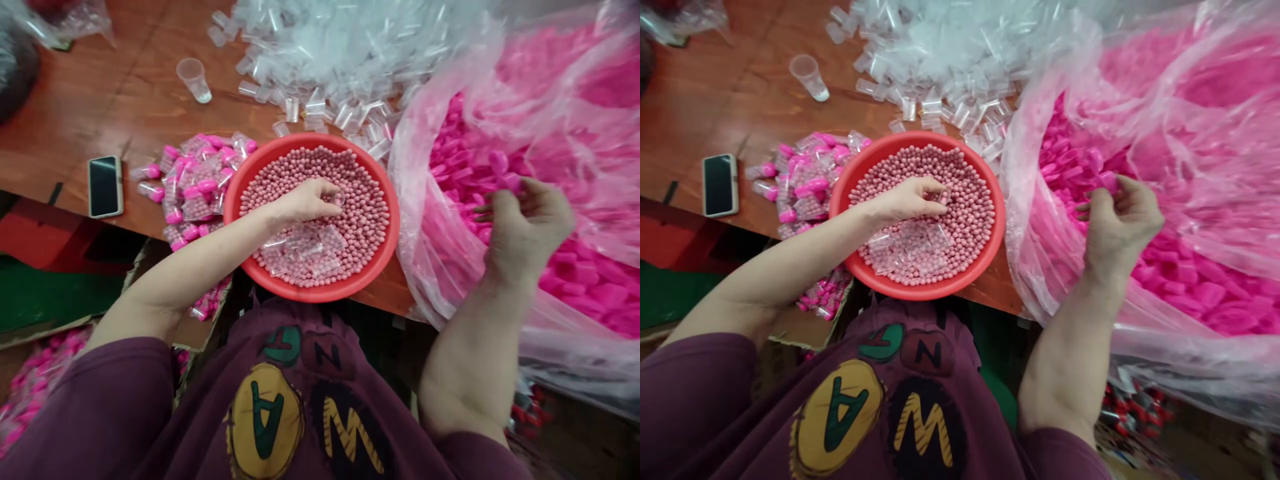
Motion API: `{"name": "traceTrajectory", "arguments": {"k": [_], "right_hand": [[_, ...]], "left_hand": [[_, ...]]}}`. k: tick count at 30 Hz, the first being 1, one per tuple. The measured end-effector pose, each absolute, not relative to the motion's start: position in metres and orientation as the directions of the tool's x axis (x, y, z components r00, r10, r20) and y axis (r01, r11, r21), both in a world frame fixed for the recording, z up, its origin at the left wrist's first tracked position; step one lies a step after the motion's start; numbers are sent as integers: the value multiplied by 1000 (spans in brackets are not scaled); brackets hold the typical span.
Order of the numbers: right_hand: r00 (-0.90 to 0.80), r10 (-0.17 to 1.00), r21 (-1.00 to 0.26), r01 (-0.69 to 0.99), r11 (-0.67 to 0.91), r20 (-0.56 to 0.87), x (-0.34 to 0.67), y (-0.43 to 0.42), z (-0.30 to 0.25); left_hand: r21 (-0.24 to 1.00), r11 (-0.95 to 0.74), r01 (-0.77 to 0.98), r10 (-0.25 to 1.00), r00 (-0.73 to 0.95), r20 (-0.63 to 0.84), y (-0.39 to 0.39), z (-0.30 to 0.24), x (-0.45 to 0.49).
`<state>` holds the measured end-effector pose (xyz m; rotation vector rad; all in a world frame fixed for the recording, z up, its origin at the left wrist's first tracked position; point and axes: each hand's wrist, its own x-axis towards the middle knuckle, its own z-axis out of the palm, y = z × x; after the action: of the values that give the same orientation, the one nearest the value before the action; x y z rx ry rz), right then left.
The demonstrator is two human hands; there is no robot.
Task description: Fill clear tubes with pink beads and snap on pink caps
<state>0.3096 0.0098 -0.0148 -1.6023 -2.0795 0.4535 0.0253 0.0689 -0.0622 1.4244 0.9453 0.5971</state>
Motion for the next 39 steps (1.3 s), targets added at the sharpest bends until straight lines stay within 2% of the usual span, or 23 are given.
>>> {"name": "traceTrajectory", "arguments": {"k": [3,5,7,11,14,17,20,23,25,27,29,31,34,39], "right_hand": [[-280,949,-476,821,314,144,256,6,-6],[-316,942,-442,833,334,117,229,3,-5],[-320,942,-371,867,333,98,213,1,-9],[-409,909,-178,891,417,84,193,17,-31],[-459,888,-115,883,456,-6,176,42,-50],[-382,915,-58,924,378,-129,167,59,-63],[-389,908,-37,921,388,-158,173,63,-68],[-394,918,-133,913,385,-48,186,58,-67],[-366,927,-316,872,373,83,191,52,-62],[-333,927,-535,759,371,172,191,43,-56],[-312,933,-704,621,345,182,187,33,-49],[-304,938,-804,509,307,166,179,24,-45],[-269,945,-840,456,295,186,166,14,-44],[-255,920,-754,529,389,296,155,7,-46]], "left_hand": [[939,333,-87,815,528,-240,49,-47,-2],[838,492,-235,798,507,-325,32,-40,-14],[741,577,-342,786,480,-390,16,-37,-21],[616,618,-489,784,447,-431,-2,-35,-25],[547,617,-566,787,433,-439,-7,-35,-29],[548,580,-603,811,365,-457,-9,-38,-32],[595,529,-605,842,287,-457,-11,-43,-33],[613,525,-590,842,255,-475,-12,-47,-31],[616,526,-586,836,224,-500,-12,-47,-29],[616,534,-579,827,210,-521,-13,-47,-28],[605,555,-571,816,232,-530,-13,-48,-26],[595,566,-571,813,267,-517,-14,-49,-26],[608,543,-579,834,283,-474,-16,-51,-26],[652,501,-569,862,262,-434,-19,-53,-26]]}}
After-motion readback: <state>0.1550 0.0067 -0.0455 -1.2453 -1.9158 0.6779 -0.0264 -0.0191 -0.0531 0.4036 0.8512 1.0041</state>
